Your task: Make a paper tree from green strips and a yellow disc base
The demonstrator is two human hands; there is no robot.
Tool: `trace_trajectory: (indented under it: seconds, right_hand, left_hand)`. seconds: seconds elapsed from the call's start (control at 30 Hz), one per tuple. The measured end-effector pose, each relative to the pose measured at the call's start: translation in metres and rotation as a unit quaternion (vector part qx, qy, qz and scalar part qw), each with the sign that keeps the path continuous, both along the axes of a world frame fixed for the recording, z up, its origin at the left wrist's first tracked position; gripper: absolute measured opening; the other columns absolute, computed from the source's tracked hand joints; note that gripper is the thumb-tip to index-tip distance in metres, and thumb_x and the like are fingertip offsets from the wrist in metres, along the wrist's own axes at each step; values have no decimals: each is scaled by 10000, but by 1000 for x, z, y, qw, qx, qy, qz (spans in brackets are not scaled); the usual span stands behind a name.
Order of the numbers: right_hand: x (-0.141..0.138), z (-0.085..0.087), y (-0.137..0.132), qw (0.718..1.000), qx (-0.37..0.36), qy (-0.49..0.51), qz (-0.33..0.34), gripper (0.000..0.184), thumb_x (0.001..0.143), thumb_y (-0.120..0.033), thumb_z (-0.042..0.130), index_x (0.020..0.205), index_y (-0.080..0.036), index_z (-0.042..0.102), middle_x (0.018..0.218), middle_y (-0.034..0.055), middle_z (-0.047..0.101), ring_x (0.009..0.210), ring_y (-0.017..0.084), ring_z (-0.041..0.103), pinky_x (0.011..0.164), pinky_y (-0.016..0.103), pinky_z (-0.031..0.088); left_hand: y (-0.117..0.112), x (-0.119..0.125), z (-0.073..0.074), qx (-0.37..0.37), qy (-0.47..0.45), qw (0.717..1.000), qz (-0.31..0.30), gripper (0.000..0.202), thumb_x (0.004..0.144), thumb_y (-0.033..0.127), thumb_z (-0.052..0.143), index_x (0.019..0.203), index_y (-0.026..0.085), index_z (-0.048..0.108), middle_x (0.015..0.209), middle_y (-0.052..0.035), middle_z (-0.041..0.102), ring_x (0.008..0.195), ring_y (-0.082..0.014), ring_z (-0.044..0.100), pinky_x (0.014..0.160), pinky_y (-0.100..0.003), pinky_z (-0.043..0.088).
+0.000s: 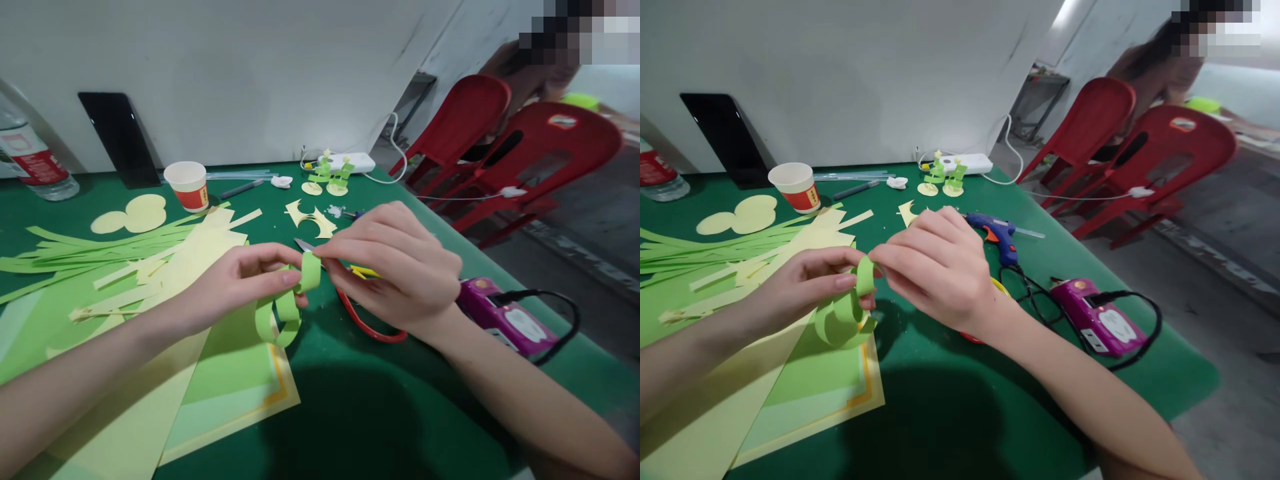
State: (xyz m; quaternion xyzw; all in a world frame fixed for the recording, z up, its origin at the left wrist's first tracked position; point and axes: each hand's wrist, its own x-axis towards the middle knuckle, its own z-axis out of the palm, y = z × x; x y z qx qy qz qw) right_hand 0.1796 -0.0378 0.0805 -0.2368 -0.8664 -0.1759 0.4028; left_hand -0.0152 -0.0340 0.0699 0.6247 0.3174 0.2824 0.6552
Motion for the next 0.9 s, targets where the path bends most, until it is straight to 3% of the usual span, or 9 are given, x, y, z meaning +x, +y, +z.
trace_trajectory:
  seconds: [0.13, 0.33, 0.5, 0.57, 0.63, 0.77, 0.9]
  right_hand:
    - [3, 1, 1, 999, 44, -9, -14, 151, 758, -96, 586, 830, -228, 585, 727, 20, 700, 642, 158, 588, 564, 314, 433]
    - [6, -2, -2, 993, 107, -56, -10, 92, 784, -129, 574, 803, -205, 622, 795, 28, 725, 657, 136, 606, 567, 307, 432]
    - [-1, -10, 0, 989, 131, -70, -6, 106, 819, -147, 537, 787, -206, 618, 787, 9, 724, 625, 121, 598, 544, 291, 435]
    - [-5, -12, 2, 997, 74, -3, -9, 98, 806, -127, 549, 835, -202, 605, 802, 25, 715, 668, 135, 610, 573, 293, 442]
    - [-8, -12, 3, 996, -48, 68, -14, 116, 811, -110, 537, 841, -206, 593, 790, 30, 695, 704, 138, 608, 614, 287, 448]
    - [-10, -7, 3, 948, -290, 127, 25, 79, 834, -179, 534, 779, -205, 586, 716, 4, 640, 662, 115, 559, 610, 267, 430]
    - [-9, -7, 3, 913, -369, 159, 77, 53, 762, -206, 631, 801, -181, 604, 714, 0, 600, 647, 106, 498, 587, 265, 400]
  left_hand:
    - [0, -1, 0, 2, 28, 1000, -2, 88, 796, 293, 605, 807, 220, 654, 688, 21, 683, 647, -124, 616, 614, -239, 471]
    - [0, -3, -2, 57, 53, 997, -7, 155, 829, 318, 551, 836, 224, 674, 881, 4, 686, 807, -155, 614, 732, -265, 469]
    - [-1, 1, -3, 102, 101, 990, 15, 139, 758, 346, 648, 772, 214, 687, 766, 22, 673, 704, -133, 579, 651, -243, 439]
    - [-2, 3, -2, 108, 102, 988, 32, 168, 770, 355, 636, 758, 200, 699, 787, 6, 680, 740, -144, 583, 704, -261, 442]
    - [-2, 3, -2, 101, 77, 990, 54, 152, 773, 343, 639, 777, 209, 711, 825, 1, 678, 794, -149, 581, 750, -267, 439]
    - [0, 3, -5, 88, -1, 991, 104, 78, 776, 296, 651, 756, 259, 717, 900, 25, 612, 848, -116, 545, 762, -221, 422]
    - [1, 3, -6, 71, -47, 989, 122, 90, 777, 287, 651, 720, 283, 720, 951, 23, 503, 930, -106, 481, 748, -178, 413]
